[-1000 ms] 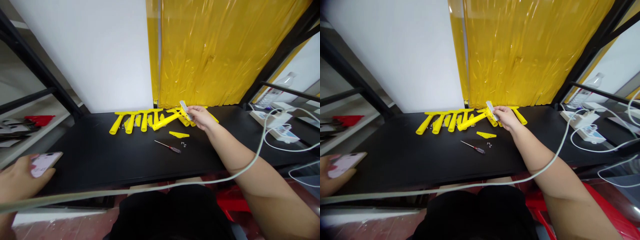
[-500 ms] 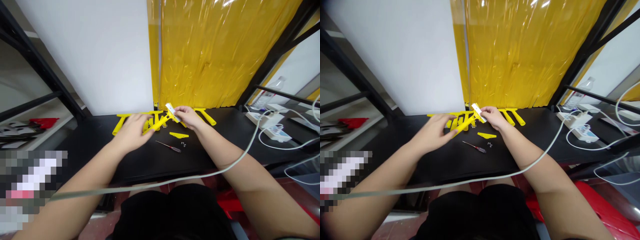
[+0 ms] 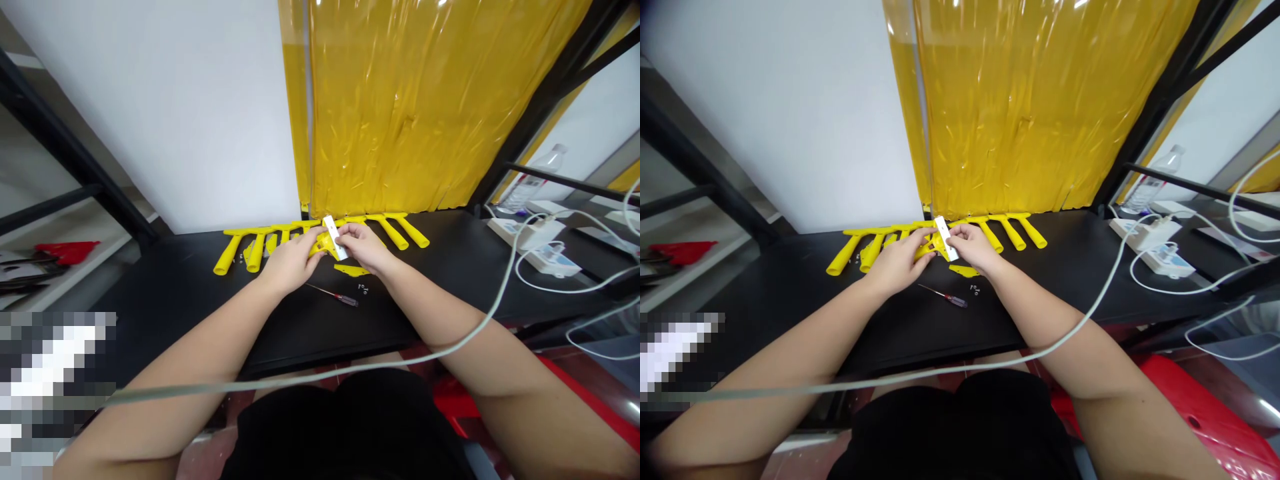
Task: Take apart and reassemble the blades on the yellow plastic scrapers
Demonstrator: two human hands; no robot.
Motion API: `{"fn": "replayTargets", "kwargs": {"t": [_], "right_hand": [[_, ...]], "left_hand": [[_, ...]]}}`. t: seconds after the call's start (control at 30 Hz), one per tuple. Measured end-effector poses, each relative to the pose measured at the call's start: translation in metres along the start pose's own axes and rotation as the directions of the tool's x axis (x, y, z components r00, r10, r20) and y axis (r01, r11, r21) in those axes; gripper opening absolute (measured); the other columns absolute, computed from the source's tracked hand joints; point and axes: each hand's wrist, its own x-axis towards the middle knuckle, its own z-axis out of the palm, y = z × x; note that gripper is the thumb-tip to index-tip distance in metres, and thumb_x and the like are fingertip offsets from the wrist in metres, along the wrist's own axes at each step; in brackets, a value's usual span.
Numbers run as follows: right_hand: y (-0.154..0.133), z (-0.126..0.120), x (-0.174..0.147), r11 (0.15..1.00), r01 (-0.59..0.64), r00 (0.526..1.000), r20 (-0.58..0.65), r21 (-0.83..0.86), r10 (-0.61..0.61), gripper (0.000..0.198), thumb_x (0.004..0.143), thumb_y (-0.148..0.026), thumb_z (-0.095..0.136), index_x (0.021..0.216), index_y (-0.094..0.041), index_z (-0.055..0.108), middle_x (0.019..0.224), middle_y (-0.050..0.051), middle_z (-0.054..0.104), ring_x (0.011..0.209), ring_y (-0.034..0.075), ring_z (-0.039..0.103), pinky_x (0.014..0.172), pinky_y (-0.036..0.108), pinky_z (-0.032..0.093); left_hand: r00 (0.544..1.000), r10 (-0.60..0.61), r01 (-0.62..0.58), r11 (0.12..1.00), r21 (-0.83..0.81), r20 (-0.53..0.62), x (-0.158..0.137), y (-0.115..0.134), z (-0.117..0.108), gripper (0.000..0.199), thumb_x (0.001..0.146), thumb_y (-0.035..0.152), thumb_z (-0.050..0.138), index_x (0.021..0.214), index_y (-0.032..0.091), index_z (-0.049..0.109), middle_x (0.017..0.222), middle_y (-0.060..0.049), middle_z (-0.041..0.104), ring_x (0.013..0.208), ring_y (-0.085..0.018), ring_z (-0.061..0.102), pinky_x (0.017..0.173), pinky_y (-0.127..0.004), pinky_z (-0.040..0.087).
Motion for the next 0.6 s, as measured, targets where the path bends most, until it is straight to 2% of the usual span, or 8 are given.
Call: {"fn": "replayTargets", "kwargs": {"t": [0.1, 0.2, 0.33, 0.5, 0.6], "right_hand": [[-0.002, 0.0, -0.003, 1.0, -0.022, 1.0, -0.004, 0.009, 0.022, 0.013, 0.071, -0.02, 0.069, 0.079, -0.022, 0.058, 0.067, -0.003, 0.061, 0.057, 0.012, 0.056, 0.057, 0.026, 0.049], [-0.003, 0.0, -0.004, 1.0, -0.02, 1.0, 0.005, 0.013, 0.02, 0.015, 0.072, -0.018, 0.07, 0.078, -0.022, 0.058, 0.065, -0.004, 0.06, 0.055, 0.011, 0.054, 0.055, 0.025, 0.047], [-0.002, -0.005, -0.004, 1.0, -0.015, 0.995, 0.101, 0.01, 0.014, 0.02, 0.072, -0.022, 0.076, 0.078, -0.021, 0.057, 0.062, -0.005, 0.058, 0.054, 0.011, 0.055, 0.057, 0.025, 0.049], [-0.007, -0.02, -0.005, 0.978, 0.111, 0.973, 0.219, -0.176, -0.071, 0.022, 0.074, -0.031, 0.081, 0.081, -0.021, 0.062, 0.066, -0.003, 0.062, 0.062, 0.014, 0.061, 0.064, 0.03, 0.054], [-0.016, -0.036, -0.01, 0.858, 0.3, 0.945, 0.255, -0.417, -0.207, 0.013, 0.082, -0.031, 0.076, 0.085, -0.02, 0.07, 0.077, 0.002, 0.069, 0.071, 0.016, 0.062, 0.069, 0.031, 0.052]], "left_hand": [[0.998, 0.055, -0.055, 0.998, 0.028, -0.002, -0.002, -0.001, 0.0, 0.046, 0.106, 0.033, 0.052, 0.151, 0.029, 0.052, 0.144, -0.009, 0.067, 0.118, -0.03, 0.07, 0.093, -0.041, 0.056], [0.996, 0.093, -0.093, 0.994, 0.054, 0.01, -0.002, -0.003, 0.0, 0.043, 0.107, 0.033, 0.049, 0.149, 0.029, 0.057, 0.134, -0.008, 0.071, 0.111, -0.027, 0.071, 0.09, -0.039, 0.055], [0.99, 0.137, -0.141, 0.985, 0.097, 0.042, -0.002, -0.005, 0.0, 0.044, 0.108, 0.033, 0.046, 0.149, 0.031, 0.06, 0.121, -0.008, 0.072, 0.102, -0.025, 0.07, 0.082, -0.037, 0.055], [0.982, 0.178, -0.183, 0.981, 0.071, 0.07, -0.003, -0.006, -0.002, 0.045, 0.107, 0.032, 0.046, 0.15, 0.032, 0.061, 0.122, -0.008, 0.071, 0.105, -0.025, 0.069, 0.084, -0.037, 0.055], [0.985, 0.155, -0.16, 0.985, 0.065, 0.075, -0.003, -0.008, -0.002, 0.045, 0.107, 0.032, 0.047, 0.149, 0.032, 0.062, 0.124, -0.008, 0.072, 0.106, -0.025, 0.069, 0.084, -0.037, 0.055]]}}
